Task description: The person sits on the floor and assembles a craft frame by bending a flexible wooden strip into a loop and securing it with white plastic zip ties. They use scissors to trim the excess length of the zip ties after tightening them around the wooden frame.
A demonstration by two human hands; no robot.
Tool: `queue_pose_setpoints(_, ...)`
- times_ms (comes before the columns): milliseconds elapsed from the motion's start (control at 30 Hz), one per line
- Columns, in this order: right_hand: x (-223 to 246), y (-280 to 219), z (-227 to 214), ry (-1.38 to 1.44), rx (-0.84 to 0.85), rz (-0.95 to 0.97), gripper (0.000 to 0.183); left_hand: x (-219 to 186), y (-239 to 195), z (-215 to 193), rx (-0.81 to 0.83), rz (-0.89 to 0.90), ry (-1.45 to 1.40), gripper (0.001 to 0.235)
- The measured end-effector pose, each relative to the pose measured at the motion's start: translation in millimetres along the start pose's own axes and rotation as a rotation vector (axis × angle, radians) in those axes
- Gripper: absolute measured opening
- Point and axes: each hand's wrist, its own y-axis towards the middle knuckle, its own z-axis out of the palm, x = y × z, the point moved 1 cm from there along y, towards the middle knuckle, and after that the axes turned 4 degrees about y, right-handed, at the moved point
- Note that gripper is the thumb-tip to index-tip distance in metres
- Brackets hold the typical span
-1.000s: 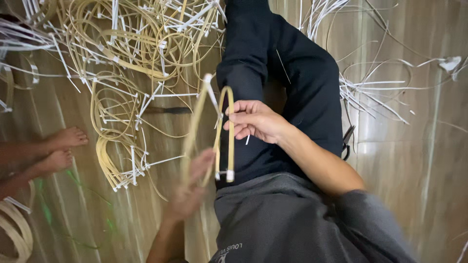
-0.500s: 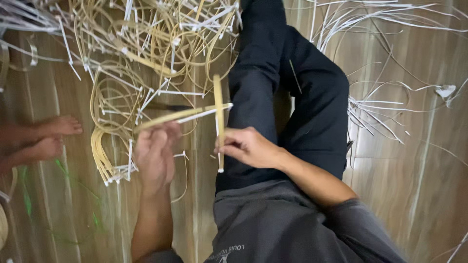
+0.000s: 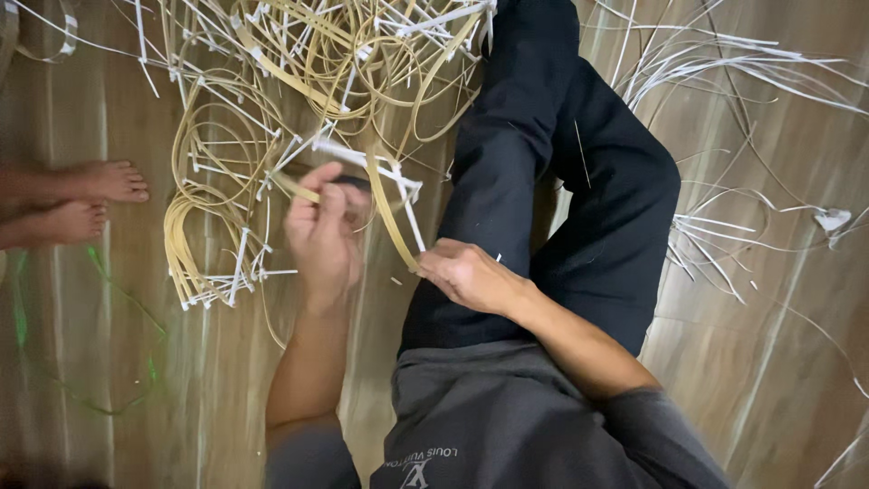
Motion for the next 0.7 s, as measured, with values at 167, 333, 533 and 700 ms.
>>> queue_pose_setpoints(167,-14,4,7,-0.120,0.025,-0.030,0.010,-10,-14,3,0.117,-0.095,0.411,0.036)
queue_pose_setpoints(333,-28,5,13,-0.091,0.010,-0.031,0.008,-18,-22,16,0.194,-0.147,0.368,0.043)
queue_pose_setpoints(533,-40,3,22,-0.150,-0.013,-0.046,0.019,-18,-21,18,0.197,-0.115,0.417,0.034)
queue_pose_setpoints(700,-44,-1,26,-0.150,-0.073,-0.060,0.026,-22,-17,-1,0.030,-0.013,0.397,0.022)
